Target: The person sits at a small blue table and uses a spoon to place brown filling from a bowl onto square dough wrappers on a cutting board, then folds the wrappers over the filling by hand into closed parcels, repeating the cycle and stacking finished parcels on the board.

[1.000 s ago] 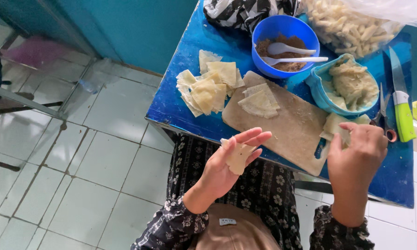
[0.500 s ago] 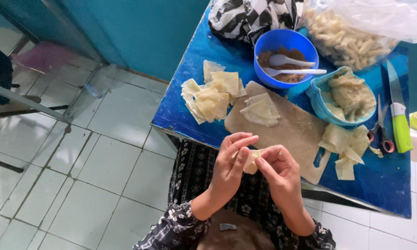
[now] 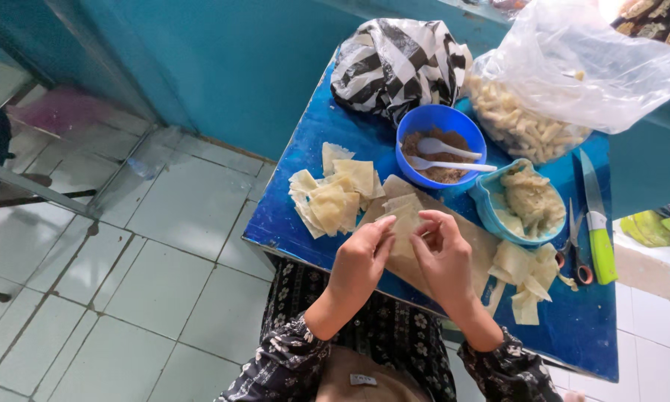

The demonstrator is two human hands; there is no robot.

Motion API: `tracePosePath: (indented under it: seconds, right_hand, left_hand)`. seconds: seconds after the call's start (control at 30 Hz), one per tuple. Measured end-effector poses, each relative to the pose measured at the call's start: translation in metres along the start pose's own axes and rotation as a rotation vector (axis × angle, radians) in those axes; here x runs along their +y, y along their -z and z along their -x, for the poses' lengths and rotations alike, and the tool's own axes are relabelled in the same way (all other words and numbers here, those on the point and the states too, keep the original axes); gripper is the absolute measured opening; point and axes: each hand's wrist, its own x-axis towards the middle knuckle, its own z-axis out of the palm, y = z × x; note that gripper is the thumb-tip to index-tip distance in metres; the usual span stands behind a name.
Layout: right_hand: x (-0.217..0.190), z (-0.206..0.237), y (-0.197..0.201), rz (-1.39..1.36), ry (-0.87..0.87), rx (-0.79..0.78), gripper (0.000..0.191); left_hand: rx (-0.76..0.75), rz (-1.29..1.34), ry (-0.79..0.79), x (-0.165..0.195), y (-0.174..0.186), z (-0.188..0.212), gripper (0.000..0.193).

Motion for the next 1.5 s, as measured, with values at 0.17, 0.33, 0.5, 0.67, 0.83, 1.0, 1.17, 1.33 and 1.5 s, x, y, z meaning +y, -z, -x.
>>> tracePosePath:
  seconds: [0.17,0.33,0.5,0.67,0.83,1.0,1.17,1.33,1.5]
  right_hand:
    - [-0.012,-0.006,-0.002,0.293,0.1,-0.008,0.04]
    - [-0.034,-0.006,0.008,0.549,0.278,-0.009,0.028]
    - [-0.042,-0.035,0.001,0.467,0.452,-0.136,0.008]
    - [-0.027,-0.1,-0.052,0.536,0.629,-0.396,0.014]
    - [-0.01,-0.133,-0.068,0.38,0.366,-0.459,0.01]
    - [-0.017,-0.124,-0.063,0.141,0.154,-0.217,0.013]
    - [-0.046,-0.095,-0.054,0.078,0.246,-0.085,0.011]
    - [-0.074,-0.055,-0.044,0.165,0.515,-0.272,0.008]
    - [-0.079,-0.054,-0.037,0.059,0.409,-0.351,0.02]
  left_hand:
    - [-0.098,-0.268,-0.018,-0.002,-0.005,-0.009,0.035]
    - [-0.079,-0.395,0.046,0.001,-0.009,-0.014,0.031]
    - [-0.011,-0.238,0.123,0.0,0.005,-0.007,0.017]
    - [0.06,-0.573,0.025,-0.013,0.021,-0.012,0.024]
    - [0.036,-0.682,0.027,-0.031,0.032,-0.022,0.033]
    - [0.001,-0.729,0.031,-0.035,0.032,-0.021,0.031]
    - [0.056,-0.501,0.048,-0.038,0.032,-0.021,0.033]
    - [0.035,0.623,0.435,-0.041,0.026,-0.012,0.047]
    - [0.07,1.35,0.546,-0.039,0.014,-0.007,0.058]
